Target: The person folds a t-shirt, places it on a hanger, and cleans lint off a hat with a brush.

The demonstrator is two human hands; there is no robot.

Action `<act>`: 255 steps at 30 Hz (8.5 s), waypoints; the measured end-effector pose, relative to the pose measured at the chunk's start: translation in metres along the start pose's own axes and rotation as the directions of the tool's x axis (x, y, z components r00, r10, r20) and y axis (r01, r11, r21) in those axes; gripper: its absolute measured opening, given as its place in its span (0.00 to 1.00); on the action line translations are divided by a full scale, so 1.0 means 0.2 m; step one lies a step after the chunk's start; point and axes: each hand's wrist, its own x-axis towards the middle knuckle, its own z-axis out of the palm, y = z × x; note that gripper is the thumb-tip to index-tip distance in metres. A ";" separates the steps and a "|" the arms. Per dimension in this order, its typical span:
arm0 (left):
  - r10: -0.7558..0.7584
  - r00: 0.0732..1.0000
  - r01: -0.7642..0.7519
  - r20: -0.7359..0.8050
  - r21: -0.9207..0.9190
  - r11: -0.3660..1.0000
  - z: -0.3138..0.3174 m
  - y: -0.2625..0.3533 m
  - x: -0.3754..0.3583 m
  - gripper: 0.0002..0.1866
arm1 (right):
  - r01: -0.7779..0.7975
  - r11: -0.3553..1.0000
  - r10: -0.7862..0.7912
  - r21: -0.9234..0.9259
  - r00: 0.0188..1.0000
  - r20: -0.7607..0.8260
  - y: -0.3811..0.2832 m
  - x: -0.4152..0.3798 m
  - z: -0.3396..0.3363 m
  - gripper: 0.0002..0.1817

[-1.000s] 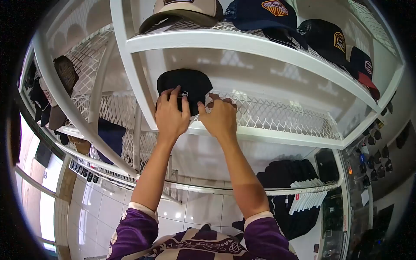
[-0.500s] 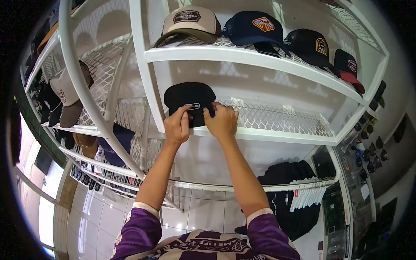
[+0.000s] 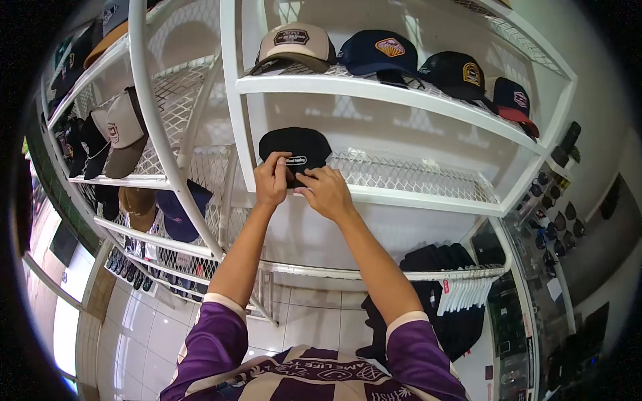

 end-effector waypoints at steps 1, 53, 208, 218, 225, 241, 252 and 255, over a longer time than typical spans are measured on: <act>-0.116 0.993 0.118 0.023 -0.097 0.988 0.00 0.03 -0.02 0.12 | 0.087 0.994 -0.086 -0.070 0.996 0.011 0.00 0.01 -0.01 0.19; 0.392 -0.004 0.825 0.920 -0.219 0.521 1.72 2.17 -1.99 0.39 | -0.895 -0.020 0.417 0.445 -0.412 -0.810 -0.93 -2.56 -2.22 0.32; 0.542 -0.352 0.843 0.763 0.008 0.537 1.28 1.89 -2.01 0.28 | -0.973 -0.178 0.667 -0.149 -0.008 -0.745 -1.40 -2.33 -2.04 0.37; 0.503 -0.280 0.917 0.818 0.073 0.392 1.24 2.00 -1.95 0.21 | -0.986 -0.035 0.711 -0.165 0.091 -0.697 -1.30 -2.25 -2.03 0.37; 0.397 -0.274 0.939 0.876 0.154 0.308 1.30 1.95 -2.05 0.21 | -0.987 -0.120 0.647 -0.109 0.006 -0.763 -1.27 -2.27 -2.07 0.37; 0.388 -0.172 0.941 0.905 0.035 0.337 1.32 1.98 -1.94 0.22 | -0.976 0.022 0.750 -0.215 0.158 -0.643 -1.10 -2.16 -2.06 0.37; 0.392 -0.122 0.968 0.912 0.022 0.250 1.35 1.88 -1.95 0.20 | -0.991 0.016 0.666 -0.135 0.111 -0.738 -1.11 -2.22 -2.08 0.37; 0.433 -0.080 0.966 0.898 -0.037 0.255 1.31 1.95 -1.96 0.21 | -0.974 0.023 0.697 -0.225 0.177 -0.695 -1.04 -2.12 -2.06 0.37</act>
